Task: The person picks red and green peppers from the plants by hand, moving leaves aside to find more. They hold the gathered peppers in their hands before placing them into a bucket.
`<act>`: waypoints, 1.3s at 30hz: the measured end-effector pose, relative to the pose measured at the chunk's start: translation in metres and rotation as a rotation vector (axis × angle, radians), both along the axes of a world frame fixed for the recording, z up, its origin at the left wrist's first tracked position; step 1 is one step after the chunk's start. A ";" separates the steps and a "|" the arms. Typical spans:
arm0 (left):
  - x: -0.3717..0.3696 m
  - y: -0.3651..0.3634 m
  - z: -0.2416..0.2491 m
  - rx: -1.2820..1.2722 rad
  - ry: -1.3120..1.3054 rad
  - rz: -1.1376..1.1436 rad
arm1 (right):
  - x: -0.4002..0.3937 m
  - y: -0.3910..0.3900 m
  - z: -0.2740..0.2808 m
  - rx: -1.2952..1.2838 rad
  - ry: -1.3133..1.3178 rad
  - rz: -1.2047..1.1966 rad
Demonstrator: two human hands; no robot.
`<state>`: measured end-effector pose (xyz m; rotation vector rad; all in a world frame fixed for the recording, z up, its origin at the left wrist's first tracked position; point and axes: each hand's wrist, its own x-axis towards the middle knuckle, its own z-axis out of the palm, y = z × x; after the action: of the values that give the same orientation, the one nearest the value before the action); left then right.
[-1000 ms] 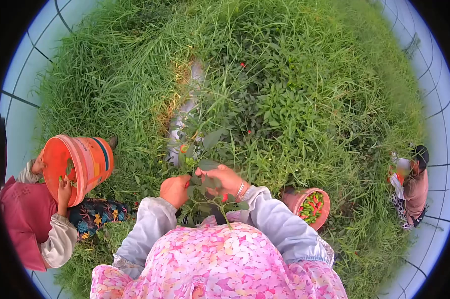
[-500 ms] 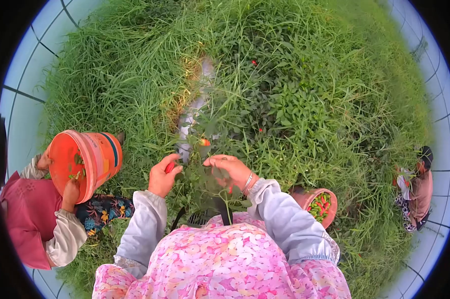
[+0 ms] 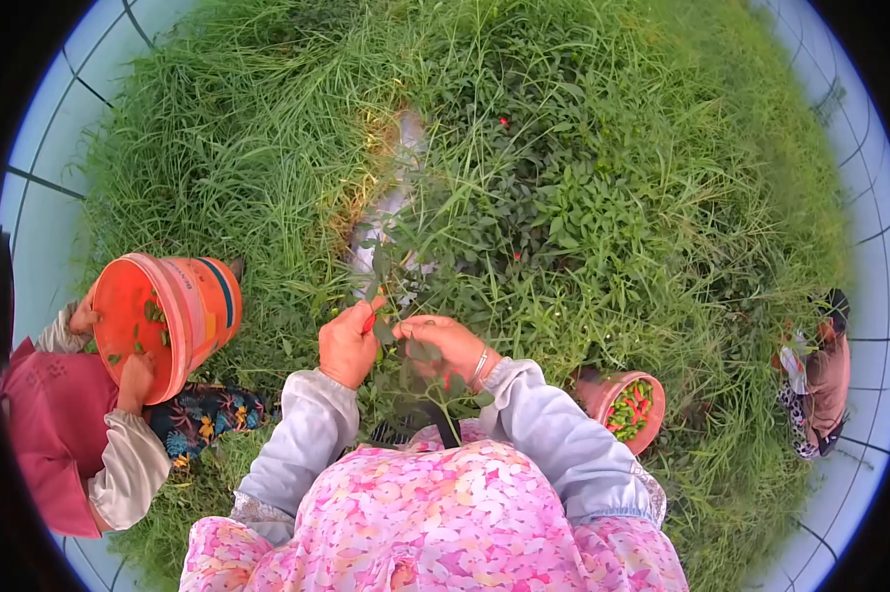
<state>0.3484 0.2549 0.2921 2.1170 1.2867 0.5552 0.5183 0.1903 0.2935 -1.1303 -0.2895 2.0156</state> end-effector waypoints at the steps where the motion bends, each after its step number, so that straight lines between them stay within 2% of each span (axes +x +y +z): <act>1: -0.001 0.000 -0.003 -0.064 -0.056 0.017 | 0.000 0.000 -0.002 0.044 -0.006 0.053; 4: -0.002 -0.005 0.002 -0.274 -0.198 0.135 | -0.002 0.001 -0.001 0.046 0.004 0.041; 7: -0.008 -0.002 0.006 -0.414 -0.183 0.094 | -0.004 -0.001 -0.010 0.076 0.111 0.027; 10: -0.015 -0.001 -0.004 -0.144 0.030 -0.049 | -0.005 -0.002 -0.004 0.039 -0.009 0.081; 13: -0.018 0.008 -0.023 -0.007 0.486 0.037 | -0.012 -0.003 -0.003 0.064 0.022 0.113; 14: -0.025 0.014 -0.022 -0.116 0.525 0.085 | -0.011 -0.003 0.002 0.088 0.015 0.136; 15: -0.040 0.018 -0.034 -0.195 0.354 0.156 | -0.008 -0.002 0.010 0.116 0.006 0.157; 17: -0.059 0.027 -0.052 -0.602 -0.362 0.236 | -0.004 -0.003 0.014 0.114 0.000 0.136; 20: -0.061 0.022 -0.048 -0.904 -0.697 0.219 | -0.005 -0.003 0.008 0.084 0.028 0.060; 23: -0.046 0.016 -0.023 -1.078 -1.046 0.327 | -0.004 -0.005 -0.011 0.153 0.122 0.024; 27: -0.048 0.015 -0.029 -1.218 -1.226 0.260 | 0.000 -0.007 -0.021 0.223 0.267 0.070; 30: -0.059 0.020 -0.048 -1.347 -1.428 0.000 | -0.003 -0.007 -0.016 0.203 0.236 0.065; 36: -0.039 0.021 -0.028 -1.094 -0.969 0.249 | -0.012 -0.011 0.004 0.107 0.200 -0.036; 39: -0.037 0.020 -0.042 -0.930 -0.911 0.263 | -0.014 -0.012 0.004 0.091 0.162 -0.033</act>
<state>0.3114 0.2750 0.2497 0.7669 0.9653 0.7160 0.5045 0.1787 0.2973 -0.9040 -0.2747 2.0295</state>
